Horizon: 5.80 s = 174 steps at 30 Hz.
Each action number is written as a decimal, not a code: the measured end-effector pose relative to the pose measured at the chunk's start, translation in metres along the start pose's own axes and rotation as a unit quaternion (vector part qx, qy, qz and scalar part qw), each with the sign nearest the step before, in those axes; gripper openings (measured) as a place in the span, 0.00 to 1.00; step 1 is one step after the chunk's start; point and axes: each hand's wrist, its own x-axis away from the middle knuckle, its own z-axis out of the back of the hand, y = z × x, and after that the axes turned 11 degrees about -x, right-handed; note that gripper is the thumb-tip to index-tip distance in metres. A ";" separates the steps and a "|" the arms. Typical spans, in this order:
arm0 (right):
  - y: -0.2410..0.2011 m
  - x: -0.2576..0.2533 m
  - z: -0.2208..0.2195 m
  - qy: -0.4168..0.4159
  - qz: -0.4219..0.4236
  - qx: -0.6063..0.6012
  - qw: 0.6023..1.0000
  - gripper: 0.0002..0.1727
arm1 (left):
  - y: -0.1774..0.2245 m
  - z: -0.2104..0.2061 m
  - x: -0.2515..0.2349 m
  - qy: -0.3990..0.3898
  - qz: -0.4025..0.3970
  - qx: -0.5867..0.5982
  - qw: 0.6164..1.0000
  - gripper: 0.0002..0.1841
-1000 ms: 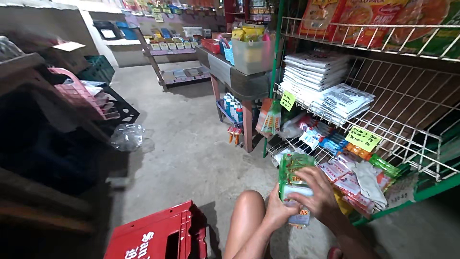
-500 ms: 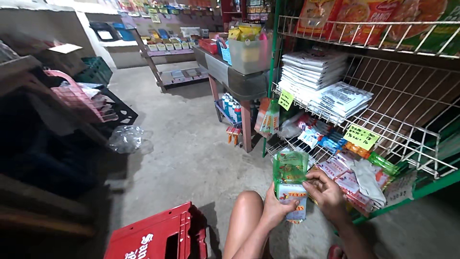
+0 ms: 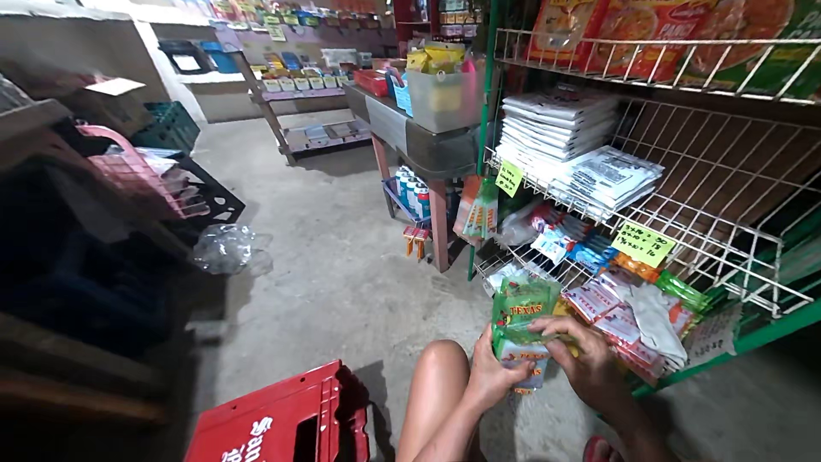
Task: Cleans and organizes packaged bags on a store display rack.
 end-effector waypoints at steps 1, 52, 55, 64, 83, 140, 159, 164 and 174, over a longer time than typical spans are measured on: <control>-0.005 0.000 -0.002 0.015 -0.025 0.007 1.000 0.13 | 0.000 0.000 0.000 -0.002 -0.001 0.001 1.000 0.36; -0.019 0.089 0.021 0.163 -0.224 0.003 0.961 0.48 | 0.021 -0.020 -0.035 -0.400 -0.032 0.041 0.915 0.45; -0.030 0.099 0.026 0.166 -0.235 0.067 0.955 0.58 | 0.015 -0.021 -0.046 -0.451 -0.041 0.028 0.891 0.40; -0.036 0.089 0.030 0.260 -0.080 0.083 0.959 0.41 | 0.020 -0.035 -0.015 -0.294 -0.016 0.040 0.955 0.33; -0.037 0.162 -0.008 0.202 -0.340 -0.118 0.911 0.66 | 0.020 0.003 0.081 -0.262 0.092 -0.247 0.928 0.51; -0.004 0.148 0.029 0.132 -0.269 -0.142 0.943 0.06 | 0.001 0.001 0.053 -0.239 -0.006 -0.061 0.969 0.11; -0.028 0.164 0.028 0.132 -0.247 -0.061 0.958 0.13 | 0.012 0.013 0.075 -0.339 0.066 -0.067 0.936 0.15; -0.027 0.165 0.033 0.090 -0.231 -0.035 0.968 0.08 | 0.015 0.014 0.074 -0.395 0.046 -0.059 0.916 0.17; -0.019 0.175 0.054 -0.114 -0.173 -0.092 0.974 0.36 | 0.001 0.017 0.090 -0.352 -0.090 -0.048 0.930 0.31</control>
